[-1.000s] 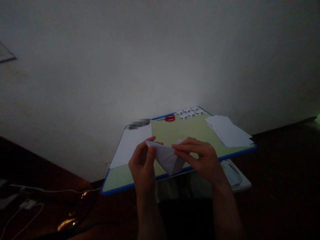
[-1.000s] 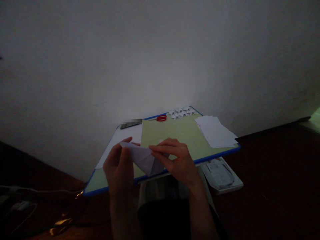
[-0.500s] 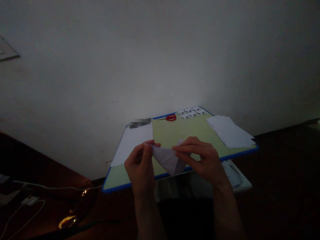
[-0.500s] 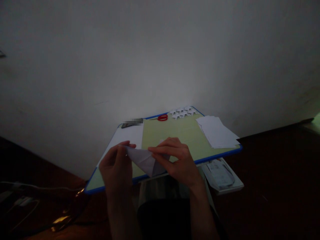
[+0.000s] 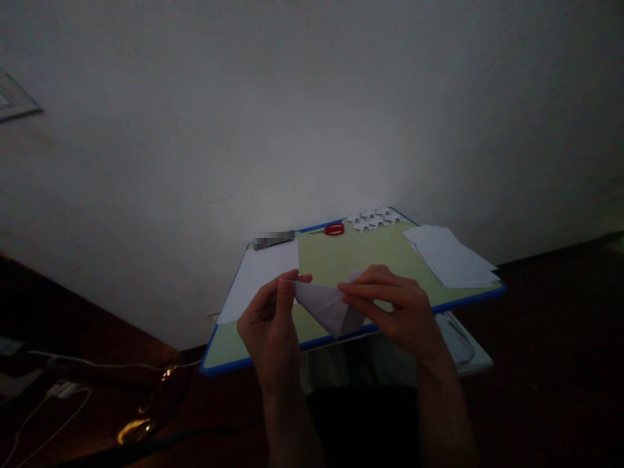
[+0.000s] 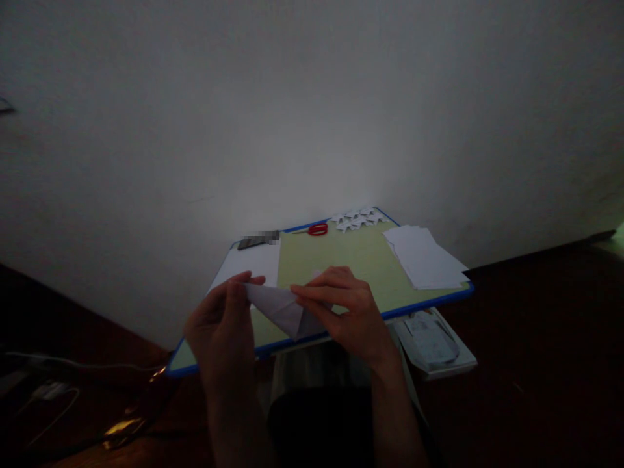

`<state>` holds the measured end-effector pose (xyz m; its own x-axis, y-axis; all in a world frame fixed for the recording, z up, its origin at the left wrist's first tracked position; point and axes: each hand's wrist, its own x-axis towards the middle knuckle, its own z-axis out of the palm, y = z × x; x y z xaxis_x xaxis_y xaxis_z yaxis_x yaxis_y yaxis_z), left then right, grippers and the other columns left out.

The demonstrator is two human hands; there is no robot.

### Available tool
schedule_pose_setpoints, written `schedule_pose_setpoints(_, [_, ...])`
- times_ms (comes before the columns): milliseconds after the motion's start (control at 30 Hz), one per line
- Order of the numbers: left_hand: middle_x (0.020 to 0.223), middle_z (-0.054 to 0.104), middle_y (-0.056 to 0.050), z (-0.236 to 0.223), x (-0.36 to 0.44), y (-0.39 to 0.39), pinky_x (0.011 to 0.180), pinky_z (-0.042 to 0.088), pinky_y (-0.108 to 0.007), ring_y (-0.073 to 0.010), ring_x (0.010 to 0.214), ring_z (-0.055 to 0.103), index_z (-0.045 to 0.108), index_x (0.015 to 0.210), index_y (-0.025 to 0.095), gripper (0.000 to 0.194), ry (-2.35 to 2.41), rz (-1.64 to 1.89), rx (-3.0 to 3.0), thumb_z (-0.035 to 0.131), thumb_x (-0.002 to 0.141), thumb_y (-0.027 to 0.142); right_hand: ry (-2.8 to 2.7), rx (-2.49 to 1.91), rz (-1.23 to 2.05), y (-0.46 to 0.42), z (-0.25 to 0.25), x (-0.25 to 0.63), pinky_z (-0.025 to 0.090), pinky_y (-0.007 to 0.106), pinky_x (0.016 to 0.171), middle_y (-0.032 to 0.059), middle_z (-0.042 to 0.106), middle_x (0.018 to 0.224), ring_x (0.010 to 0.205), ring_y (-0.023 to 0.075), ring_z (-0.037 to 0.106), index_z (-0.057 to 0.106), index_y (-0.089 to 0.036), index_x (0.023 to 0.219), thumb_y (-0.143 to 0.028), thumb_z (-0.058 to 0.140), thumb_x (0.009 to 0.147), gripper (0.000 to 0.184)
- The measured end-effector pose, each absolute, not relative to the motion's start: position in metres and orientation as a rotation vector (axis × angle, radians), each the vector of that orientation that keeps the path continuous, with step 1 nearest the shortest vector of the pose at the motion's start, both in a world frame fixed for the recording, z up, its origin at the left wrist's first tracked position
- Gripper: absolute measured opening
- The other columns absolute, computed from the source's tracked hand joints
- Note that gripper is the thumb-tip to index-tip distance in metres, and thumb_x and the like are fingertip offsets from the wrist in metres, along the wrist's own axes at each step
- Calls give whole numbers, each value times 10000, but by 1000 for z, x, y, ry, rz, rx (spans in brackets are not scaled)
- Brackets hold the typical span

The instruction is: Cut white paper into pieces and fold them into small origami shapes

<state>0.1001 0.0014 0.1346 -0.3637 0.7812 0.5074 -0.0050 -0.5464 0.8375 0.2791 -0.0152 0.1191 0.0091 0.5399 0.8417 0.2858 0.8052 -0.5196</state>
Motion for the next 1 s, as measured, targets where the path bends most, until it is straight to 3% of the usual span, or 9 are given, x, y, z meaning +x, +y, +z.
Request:
schedule_pose_setpoints(200, [816,819,-17,139,103,-3,654,577,-205,-128,709,745,832,896,204,116,1182,2082,1442,793,905,312,-1575,-672,208,-19,123,280,518,367,801,22,780,923,870,185,686,827,-277,1125,-92,755,923,283])
schedule_pose_setpoints(333, [761,793,7,136,107,-7,638,558,-192,-119,690,723,826,834,209,67,1153,2181,1422,804,880,252,-1588,-669,201,-22,125,283,491,373,793,0,777,860,776,165,666,828,-261,1094,-71,755,912,272])
schedule_pose_setpoints(600, [822,781,-6,132,115,-5,646,529,-195,-120,731,688,829,922,218,209,1033,2011,1301,779,918,421,-1516,-738,190,-30,127,284,462,407,952,-52,788,836,728,143,675,828,-307,1037,-84,779,895,269])
schedule_pose_setpoints(667, [780,762,-4,132,115,-3,622,511,-194,-117,698,659,821,864,200,247,997,1947,1286,813,879,446,-1498,-753,180,-29,126,284,463,405,979,-59,803,853,736,143,686,829,-323,1037,-90,785,891,278])
schedule_pose_setpoints(800, [663,698,21,128,116,1,610,479,-184,-101,655,605,774,717,181,246,996,1979,1300,852,846,376,-1502,-758,187,-25,123,285,452,409,1023,-62,820,872,754,144,707,828,-331,1040,-95,782,892,282])
schedule_pose_setpoints(1000, [657,643,34,120,123,5,601,445,-190,-91,628,545,750,720,179,252,945,2048,1195,832,869,364,-1499,-755,241,-22,120,283,446,427,1044,-61,807,836,722,144,694,838,-326,1028,-96,787,880,278])
